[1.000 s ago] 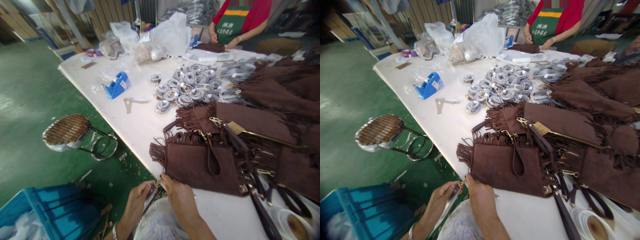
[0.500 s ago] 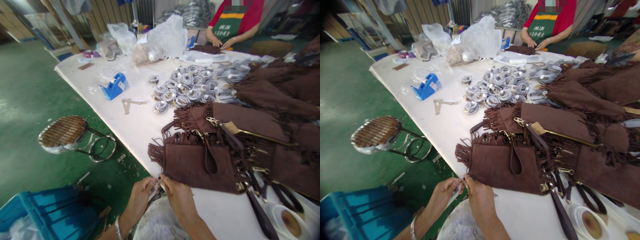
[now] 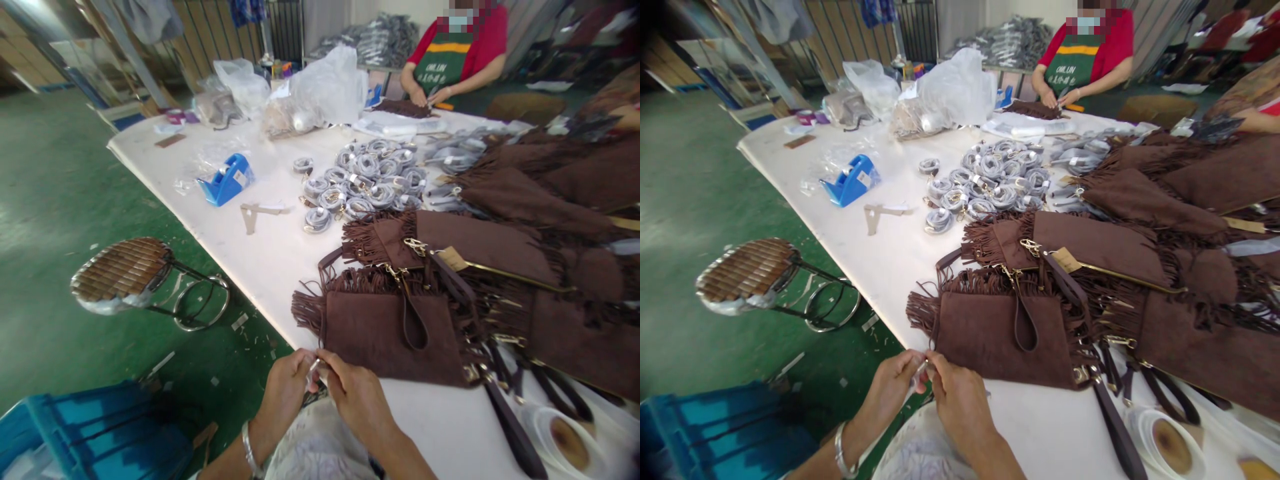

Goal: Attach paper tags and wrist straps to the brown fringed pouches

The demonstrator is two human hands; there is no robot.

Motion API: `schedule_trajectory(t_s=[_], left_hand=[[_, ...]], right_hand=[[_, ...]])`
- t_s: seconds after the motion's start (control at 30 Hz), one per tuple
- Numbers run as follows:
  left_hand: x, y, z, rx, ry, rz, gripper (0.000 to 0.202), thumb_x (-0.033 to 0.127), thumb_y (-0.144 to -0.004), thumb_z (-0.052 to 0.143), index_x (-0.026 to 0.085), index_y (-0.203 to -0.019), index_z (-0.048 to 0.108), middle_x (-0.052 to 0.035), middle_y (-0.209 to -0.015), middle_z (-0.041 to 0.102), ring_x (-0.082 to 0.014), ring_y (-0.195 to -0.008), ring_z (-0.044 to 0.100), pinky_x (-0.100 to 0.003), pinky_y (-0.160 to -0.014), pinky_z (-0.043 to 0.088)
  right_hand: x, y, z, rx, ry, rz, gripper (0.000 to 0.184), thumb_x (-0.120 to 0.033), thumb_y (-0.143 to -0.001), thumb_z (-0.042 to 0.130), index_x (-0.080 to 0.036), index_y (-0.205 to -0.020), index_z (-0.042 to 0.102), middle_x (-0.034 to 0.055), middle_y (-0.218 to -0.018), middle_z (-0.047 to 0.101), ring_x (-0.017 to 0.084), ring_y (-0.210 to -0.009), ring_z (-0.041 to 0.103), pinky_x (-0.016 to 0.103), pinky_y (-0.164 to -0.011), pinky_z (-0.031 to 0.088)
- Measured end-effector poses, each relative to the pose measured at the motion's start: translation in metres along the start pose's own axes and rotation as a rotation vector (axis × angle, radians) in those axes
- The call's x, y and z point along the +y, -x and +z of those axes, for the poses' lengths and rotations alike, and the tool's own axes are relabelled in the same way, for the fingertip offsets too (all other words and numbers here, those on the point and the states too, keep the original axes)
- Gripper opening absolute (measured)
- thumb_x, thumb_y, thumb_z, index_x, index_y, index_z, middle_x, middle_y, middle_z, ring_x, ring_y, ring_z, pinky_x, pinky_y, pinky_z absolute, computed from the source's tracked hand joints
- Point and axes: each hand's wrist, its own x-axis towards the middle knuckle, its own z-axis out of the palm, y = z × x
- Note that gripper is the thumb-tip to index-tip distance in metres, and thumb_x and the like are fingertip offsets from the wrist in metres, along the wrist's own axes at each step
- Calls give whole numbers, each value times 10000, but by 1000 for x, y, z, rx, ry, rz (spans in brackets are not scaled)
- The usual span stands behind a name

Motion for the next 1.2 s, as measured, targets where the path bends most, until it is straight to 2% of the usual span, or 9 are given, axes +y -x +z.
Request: schedule_trajectory(t_s=[0.17,0.27,0.4,0.47,0.57,0.63,0.77,0.93,1.2], left_hand=[[5,-2,0,3,60,-23,392,431,-919,422,181,-710,640,-39,-592,628,-199,-578,594,-273,-574,395],[6,-3,1,-8,134,-39,390,442,-914,425,169,-731,635,-30,-613,626,-191,-578,600,-265,-561,414],[-1,-2,0,-58,287,-102,385,479,-891,469,145,-905,661,-35,-665,653,-182,-598,599,-265,-579,438],[-4,1,-2,-103,408,-146,380,469,-856,537,136,-1009,637,-54,-748,678,-181,-625,612,-272,-605,460],[-5,6,-4,-185,544,-122,450,362,-742,690,134,-1114,578,-99,-947,686,-213,-772,648,-298,-691,499],[-6,9,-4,-152,509,-104,445,290,-699,710,134,-1089,565,-109,-979,679,-239,-828,656,-311,-704,510],[-6,8,1,-36,301,-134,264,250,-772,573,148,-1011,525,-77,-825,699,-217,-677,671,-323,-647,507],[-2,5,4,-84,267,-134,258,204,-761,513,155,-1014,525,-47,-683,698,-213,-627,665,-310,-622,485],[4,4,7,-145,255,-130,197,258,-820,500,160,-988,532,-51,-666,687,-188,-601,639,-281,-576,457]], right_hand=[[-8,-3,-3,-4,-43,43,254,-228,-910,457,-286,-1104,610,-35,-829,740,148,-783,693,211,-677,427],[-11,-6,4,58,-6,37,251,-198,-903,461,-284,-1088,608,-31,-886,734,149,-816,684,218,-718,426],[-11,-7,11,124,48,57,283,-207,-906,461,-252,-1157,583,18,-1015,719,170,-866,679,234,-744,434],[-10,-9,10,99,86,54,268,-219,-909,460,-266,-1135,597,11,-990,724,176,-851,684,238,-714,433],[-8,-11,9,53,147,46,254,-218,-902,469,-292,-1100,610,-10,-924,734,178,-814,691,237,-659,417],[-7,-13,9,38,179,44,243,-212,-899,471,-297,-1074,618,-15,-898,737,176,-793,691,234,-637,403],[-5,-15,11,36,204,49,220,-226,-915,452,-285,-1036,626,-17,-860,735,163,-755,686,230,-618,382],[-4,-12,7,-1,144,-5,237,-248,-929,425,-289,-1039,631,-27,-868,732,148,-781,683,227,-642,382],[3,-12,-8,-94,52,-40,293,-202,-874,436,-274,-1048,661,6,-872,746,154,-820,689,221,-714,402]])
